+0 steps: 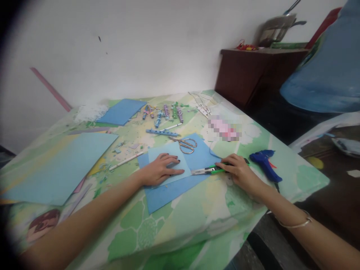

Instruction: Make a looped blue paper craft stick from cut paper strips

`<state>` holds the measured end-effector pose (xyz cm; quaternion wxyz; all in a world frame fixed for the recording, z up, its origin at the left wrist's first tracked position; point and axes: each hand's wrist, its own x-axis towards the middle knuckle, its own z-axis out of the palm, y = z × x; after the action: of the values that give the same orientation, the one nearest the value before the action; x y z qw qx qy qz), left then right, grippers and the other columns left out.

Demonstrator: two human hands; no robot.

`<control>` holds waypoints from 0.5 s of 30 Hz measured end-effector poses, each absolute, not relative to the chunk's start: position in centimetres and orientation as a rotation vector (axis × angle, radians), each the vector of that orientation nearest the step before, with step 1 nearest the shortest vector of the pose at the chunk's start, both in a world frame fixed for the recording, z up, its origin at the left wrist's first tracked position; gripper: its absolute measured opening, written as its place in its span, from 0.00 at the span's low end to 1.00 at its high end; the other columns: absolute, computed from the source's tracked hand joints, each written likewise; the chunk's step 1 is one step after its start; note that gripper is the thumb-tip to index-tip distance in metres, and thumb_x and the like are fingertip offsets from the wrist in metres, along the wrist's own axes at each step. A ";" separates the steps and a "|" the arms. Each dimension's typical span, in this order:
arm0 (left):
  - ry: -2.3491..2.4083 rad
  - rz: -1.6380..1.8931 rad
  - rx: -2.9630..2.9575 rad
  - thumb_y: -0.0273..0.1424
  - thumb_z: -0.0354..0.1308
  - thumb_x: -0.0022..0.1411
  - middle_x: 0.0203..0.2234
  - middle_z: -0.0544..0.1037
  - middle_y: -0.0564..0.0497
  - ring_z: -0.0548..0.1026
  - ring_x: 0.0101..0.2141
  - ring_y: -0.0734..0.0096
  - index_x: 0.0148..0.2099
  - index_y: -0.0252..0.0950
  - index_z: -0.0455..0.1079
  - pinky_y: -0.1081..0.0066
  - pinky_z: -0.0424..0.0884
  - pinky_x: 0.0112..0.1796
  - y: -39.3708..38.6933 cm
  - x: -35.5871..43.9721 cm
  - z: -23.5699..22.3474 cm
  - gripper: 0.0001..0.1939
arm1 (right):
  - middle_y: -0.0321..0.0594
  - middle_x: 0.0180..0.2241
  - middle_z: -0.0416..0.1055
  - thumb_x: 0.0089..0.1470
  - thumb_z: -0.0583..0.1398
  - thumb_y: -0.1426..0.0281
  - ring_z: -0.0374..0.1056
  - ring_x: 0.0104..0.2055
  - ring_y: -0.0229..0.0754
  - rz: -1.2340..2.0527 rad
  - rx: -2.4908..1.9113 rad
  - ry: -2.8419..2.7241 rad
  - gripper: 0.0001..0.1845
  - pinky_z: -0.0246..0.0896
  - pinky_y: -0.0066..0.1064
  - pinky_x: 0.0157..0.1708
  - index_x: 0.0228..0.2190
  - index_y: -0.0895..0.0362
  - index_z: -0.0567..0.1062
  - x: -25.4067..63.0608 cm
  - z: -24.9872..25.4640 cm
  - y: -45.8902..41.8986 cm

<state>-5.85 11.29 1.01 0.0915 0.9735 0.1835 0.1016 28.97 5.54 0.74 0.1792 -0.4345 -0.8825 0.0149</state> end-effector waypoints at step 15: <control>0.626 0.353 2.828 0.27 0.45 0.61 0.51 0.66 0.46 0.60 0.53 0.57 0.56 0.52 0.61 0.52 0.49 0.52 10.6 -5.6 0.9 0.22 | 0.45 0.43 0.68 0.49 0.48 0.81 0.63 0.43 0.48 0.021 -1.343 -2.416 0.28 0.60 0.42 0.42 0.50 0.51 0.68 29.7 -0.2 3.9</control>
<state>-5.64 10.58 0.91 0.1117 0.9631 0.2132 0.1204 29.75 3.91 -0.16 0.1877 -0.4773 -0.8584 0.0074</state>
